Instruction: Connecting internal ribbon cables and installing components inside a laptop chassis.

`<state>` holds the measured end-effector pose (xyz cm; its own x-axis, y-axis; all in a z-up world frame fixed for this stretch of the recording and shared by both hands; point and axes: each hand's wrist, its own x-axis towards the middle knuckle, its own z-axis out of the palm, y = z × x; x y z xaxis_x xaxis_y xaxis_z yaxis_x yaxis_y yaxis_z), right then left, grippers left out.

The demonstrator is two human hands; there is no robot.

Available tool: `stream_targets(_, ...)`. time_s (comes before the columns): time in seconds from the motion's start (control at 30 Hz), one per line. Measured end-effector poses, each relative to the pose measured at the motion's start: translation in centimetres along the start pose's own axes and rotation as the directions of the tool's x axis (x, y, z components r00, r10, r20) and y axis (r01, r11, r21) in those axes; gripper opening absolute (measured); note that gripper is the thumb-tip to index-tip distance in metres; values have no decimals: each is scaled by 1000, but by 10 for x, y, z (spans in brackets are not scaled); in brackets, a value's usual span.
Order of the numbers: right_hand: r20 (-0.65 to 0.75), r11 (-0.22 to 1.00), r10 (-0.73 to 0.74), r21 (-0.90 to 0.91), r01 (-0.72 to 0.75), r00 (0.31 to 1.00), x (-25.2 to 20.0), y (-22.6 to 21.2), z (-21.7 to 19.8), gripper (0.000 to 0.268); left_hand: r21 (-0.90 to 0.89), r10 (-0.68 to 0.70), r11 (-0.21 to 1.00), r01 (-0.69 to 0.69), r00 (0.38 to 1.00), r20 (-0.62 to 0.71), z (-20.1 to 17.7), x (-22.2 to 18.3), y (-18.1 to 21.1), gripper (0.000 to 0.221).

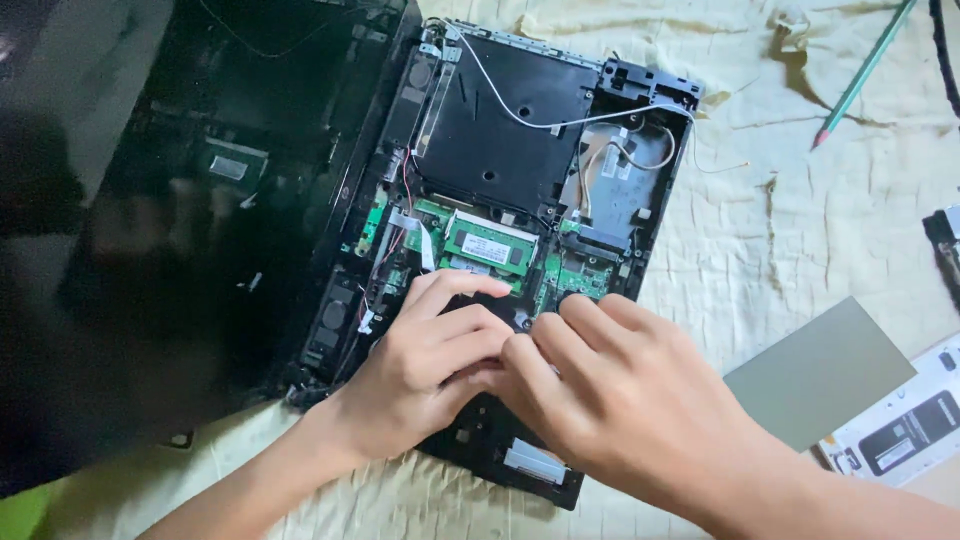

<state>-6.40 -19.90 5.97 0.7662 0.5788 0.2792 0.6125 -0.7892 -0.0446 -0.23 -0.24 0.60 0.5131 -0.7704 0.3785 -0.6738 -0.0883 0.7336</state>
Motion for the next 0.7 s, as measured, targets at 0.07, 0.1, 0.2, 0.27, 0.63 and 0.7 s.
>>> stream_targets(0.07,19,999,-31,-28,31,999,1,2,-7,25,-11,10,1000,-10,1000,-13,1,0,-1,44)
stream_targets(0.1,40,996,-64,-55,67,997,1,2,-11,21,-21,18,1000,-19,999,-30,2,-1,-2,52)
stream_targets(0.2,75,988,-146,-28,149,986,3,5,-20,18,-40,-14,999,13,999,-38,3,-2,-3,23)
stream_targets(0.27,62,985,-168,-35,171,984,5,6,-21,13,-40,-19,999,18,999,-31,1,-1,-2,28)
stream_targets(0.63,38,986,-168,22,167,985,3,8,-15,28,-25,-73,997,71,995,-69,1,0,-2,32)
stream_targets(0.7,47,986,-164,-13,165,985,2,6,-14,24,-29,-94,995,92,994,-56,0,0,0,34)
